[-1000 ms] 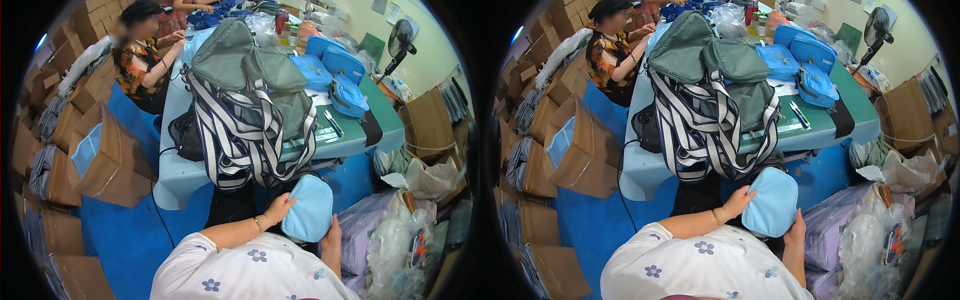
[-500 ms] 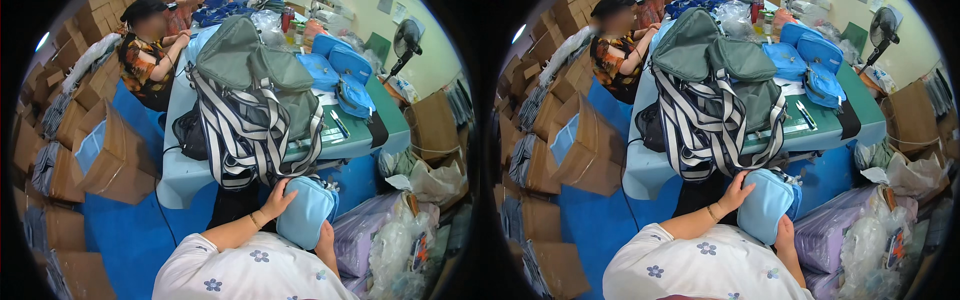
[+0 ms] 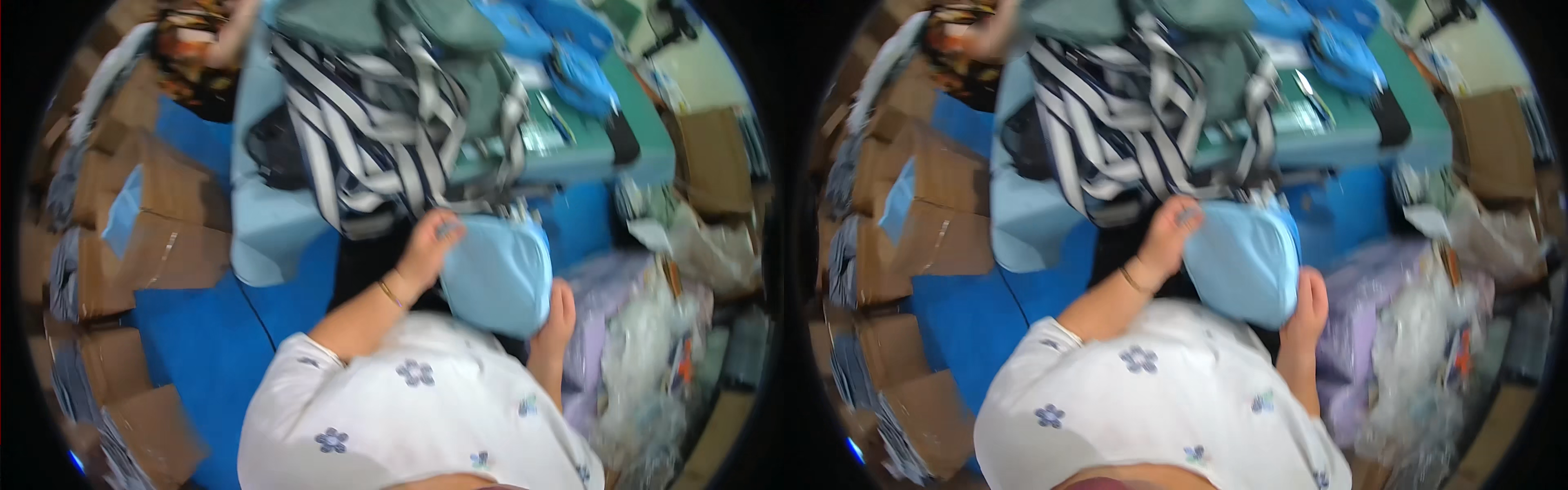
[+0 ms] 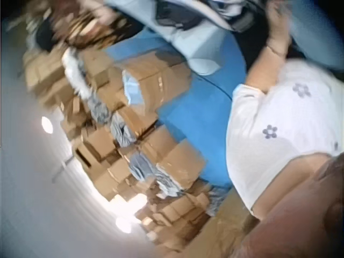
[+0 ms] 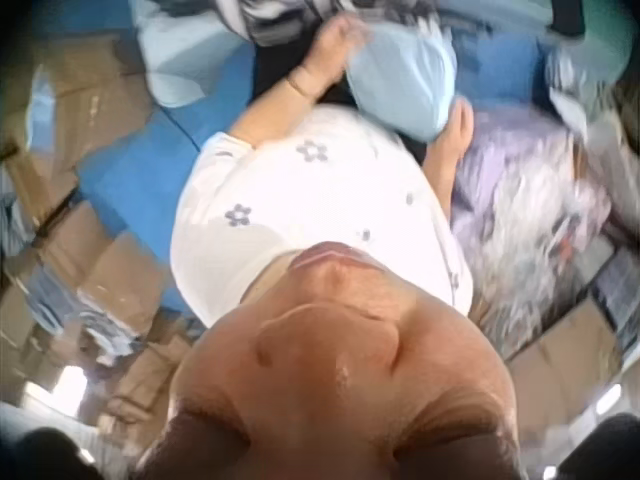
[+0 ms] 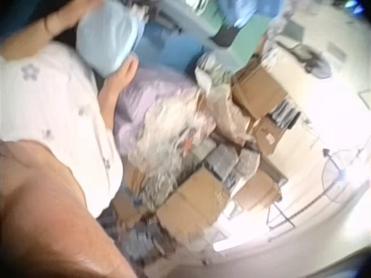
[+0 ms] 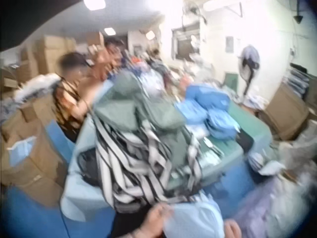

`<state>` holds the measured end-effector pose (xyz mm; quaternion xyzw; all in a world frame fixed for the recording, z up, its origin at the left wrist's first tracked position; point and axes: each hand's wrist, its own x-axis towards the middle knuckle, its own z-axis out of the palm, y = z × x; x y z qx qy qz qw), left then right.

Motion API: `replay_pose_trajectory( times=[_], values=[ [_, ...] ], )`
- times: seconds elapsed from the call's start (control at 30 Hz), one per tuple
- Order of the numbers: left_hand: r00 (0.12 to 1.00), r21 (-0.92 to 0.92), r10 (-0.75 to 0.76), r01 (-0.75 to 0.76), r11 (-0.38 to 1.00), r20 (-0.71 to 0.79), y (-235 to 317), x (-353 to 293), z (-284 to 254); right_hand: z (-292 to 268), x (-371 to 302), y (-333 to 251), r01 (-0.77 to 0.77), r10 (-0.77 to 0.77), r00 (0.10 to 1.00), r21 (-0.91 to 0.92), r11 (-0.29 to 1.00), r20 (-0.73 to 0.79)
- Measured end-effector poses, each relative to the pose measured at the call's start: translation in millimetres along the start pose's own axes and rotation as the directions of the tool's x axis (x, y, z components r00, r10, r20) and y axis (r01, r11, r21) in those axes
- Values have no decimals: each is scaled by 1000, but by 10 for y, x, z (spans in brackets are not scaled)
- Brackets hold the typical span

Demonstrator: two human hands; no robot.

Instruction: Trimming loose threads and inspecting a small zippered pouch in a manufacturing workshop.

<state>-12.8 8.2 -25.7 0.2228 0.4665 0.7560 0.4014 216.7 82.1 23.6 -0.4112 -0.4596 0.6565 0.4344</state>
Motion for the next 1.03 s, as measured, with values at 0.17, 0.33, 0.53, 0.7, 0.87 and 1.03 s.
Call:
replay_pose_trajectory(
  times=[0.17,0.33,0.53,0.7,0.87,1.03],
  values=[
    [988,-281,-149,131,951,-45,59,61,-22,-32,143,13,-183,166,974,106,977,152],
    [994,181,-108,108,978,-12,102,-13,-36,-217,63,245,-249,224,935,58,967,275],
    [588,454,487,-809,373,646,1508,-307,597,-350,-50,106,-173,162,943,14,985,291],
    [419,276,753,-907,318,507,2131,-737,419,-212,-20,136,-179,169,945,13,984,279],
    [167,124,948,-983,138,272,2263,-445,813,-181,-86,140,-202,202,926,-33,979,320],
    [-19,-29,1000,-999,-20,-16,2395,-726,815,-194,-101,157,-233,226,924,-17,972,308]
  ],
)
